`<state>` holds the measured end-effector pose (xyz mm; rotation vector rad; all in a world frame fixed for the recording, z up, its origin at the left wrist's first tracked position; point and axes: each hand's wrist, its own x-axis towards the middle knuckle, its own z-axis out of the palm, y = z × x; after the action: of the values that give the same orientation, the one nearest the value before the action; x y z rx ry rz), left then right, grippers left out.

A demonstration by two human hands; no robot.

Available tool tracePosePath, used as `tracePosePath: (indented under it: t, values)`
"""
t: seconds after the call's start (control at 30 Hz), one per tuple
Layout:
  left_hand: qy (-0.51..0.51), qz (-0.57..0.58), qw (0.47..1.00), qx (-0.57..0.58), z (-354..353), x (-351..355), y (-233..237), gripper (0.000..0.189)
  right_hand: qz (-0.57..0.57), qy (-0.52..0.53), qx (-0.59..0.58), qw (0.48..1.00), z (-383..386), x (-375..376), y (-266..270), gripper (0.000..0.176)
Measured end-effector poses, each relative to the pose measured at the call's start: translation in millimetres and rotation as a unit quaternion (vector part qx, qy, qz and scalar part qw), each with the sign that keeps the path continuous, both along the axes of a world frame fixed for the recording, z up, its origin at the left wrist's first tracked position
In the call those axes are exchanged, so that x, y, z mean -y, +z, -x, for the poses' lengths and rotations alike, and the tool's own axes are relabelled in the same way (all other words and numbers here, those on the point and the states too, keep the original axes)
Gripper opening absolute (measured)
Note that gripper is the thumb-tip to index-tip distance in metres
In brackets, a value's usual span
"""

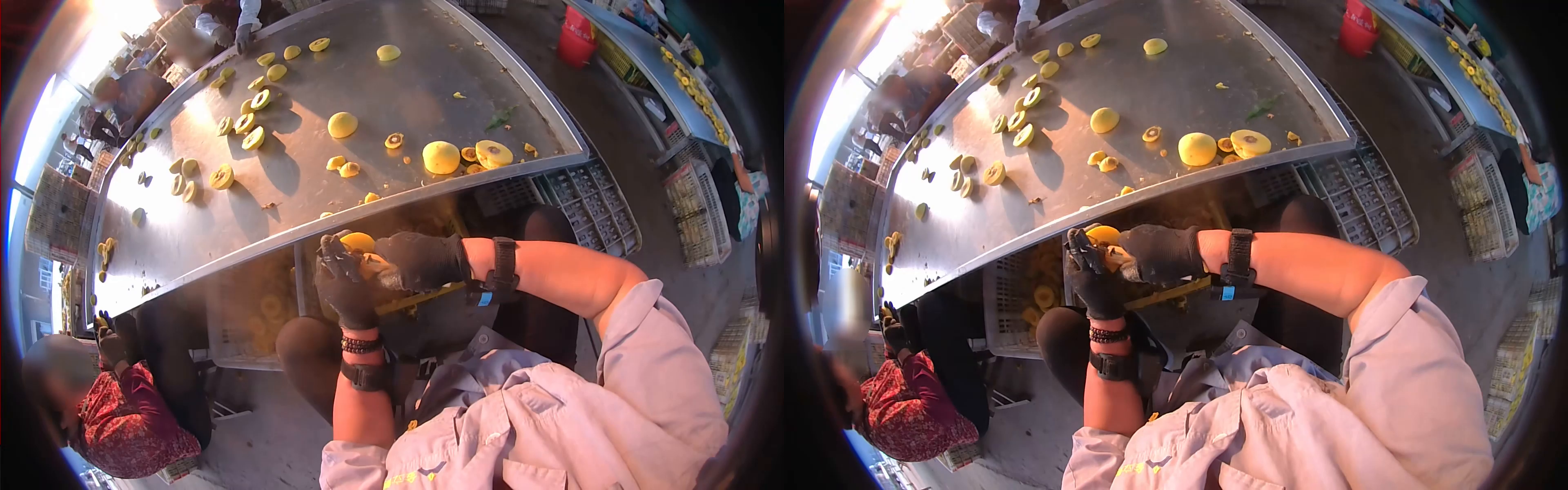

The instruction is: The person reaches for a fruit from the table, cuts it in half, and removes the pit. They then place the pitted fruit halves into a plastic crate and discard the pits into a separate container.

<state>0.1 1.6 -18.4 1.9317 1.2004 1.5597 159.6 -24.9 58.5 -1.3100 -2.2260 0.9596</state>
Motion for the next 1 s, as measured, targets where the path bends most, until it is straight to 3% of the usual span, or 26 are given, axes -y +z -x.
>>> tracePosePath:
  t: [0.1, 0.2, 0.3, 0.33, 0.4, 0.43, 0.5, 0.53, 0.57, 0.6, 0.63, 0.67, 0.7, 0.73, 0.8, 0.87, 0.97, 1.0]
  values:
    - [-0.079, 0.165, 0.973, 0.143, -1, 1, 10, 0.025, 0.123, 0.025, -0.180, 0.976, 3, -2, -24, 0.022]
    - [-0.061, 0.154, 0.976, 0.140, -1, -4, 6, 0.025, 0.231, 0.001, -0.325, 0.917, 6, 5, -35, 0.019]
    - [-0.090, 0.241, 0.944, 0.205, 0, 4, 20, 0.026, 0.345, -0.075, -0.400, 0.846, 17, 20, -12, 0.016]
    - [0.003, 0.098, 0.991, 0.089, -2, 1, 22, 0.028, 0.346, -0.083, -0.406, 0.842, 21, 21, -6, 0.016]
    - [0.112, 0.150, 0.959, 0.215, 17, -8, 23, 0.034, 0.367, -0.084, -0.482, 0.791, 18, 19, 8, 0.016]
    - [0.041, 0.214, 0.911, 0.349, 35, -9, 28, 0.039, 0.380, -0.086, -0.517, 0.762, 16, 18, 11, 0.017]
    - [-0.032, 0.307, 0.710, 0.633, 71, -13, 38, 0.050, 0.314, -0.015, -0.373, 0.873, 15, 12, 6, 0.019]
    - [-0.056, 0.271, 0.655, 0.703, 78, -9, 63, 0.052, 0.273, 0.016, -0.297, 0.915, 14, 9, 0, 0.022]
    - [-0.079, 0.235, 0.592, 0.767, 83, -7, 79, 0.054, 0.179, 0.081, -0.125, 0.973, 9, 6, -20, 0.024]
    - [-0.029, 0.224, 0.644, 0.731, 88, -8, 82, 0.053, 0.077, 0.142, 0.054, 0.985, 2, 1, -49, 0.027]
    - [-0.038, 0.238, 0.639, 0.731, 92, -14, 71, 0.053, -0.032, 0.197, 0.231, 0.952, 0, -8, -62, 0.030]
    - [-0.049, 0.251, 0.633, 0.730, 97, -21, 51, 0.052, 0.055, 0.163, 0.265, 0.949, 17, -18, -17, 0.033]
    - [-0.058, 0.265, 0.628, 0.730, 101, -24, 39, 0.051, 0.064, 0.105, 0.185, 0.975, 27, -31, 6, 0.032]
    - [-0.048, 0.313, 0.655, 0.686, 94, -19, 46, 0.047, 0.075, 0.047, 0.104, 0.991, 34, -45, 22, 0.031]
    - [-0.077, 0.328, 0.688, 0.643, 85, -12, 51, 0.048, -0.009, 0.017, 0.100, 0.995, 50, -83, 54, 0.029]
    - [-0.089, 0.336, 0.719, 0.603, 76, -8, 62, 0.047, -0.162, 0.053, 0.193, 0.966, 65, -142, 56, 0.029]
    - [-0.213, 0.371, 0.621, 0.657, 80, -15, 49, 0.046, -0.247, -0.014, 0.185, 0.951, 104, -223, 40, 0.034]
    - [-0.208, 0.390, 0.625, 0.644, 79, -14, 53, 0.046, -0.222, -0.027, 0.195, 0.955, 120, -242, 45, 0.032]
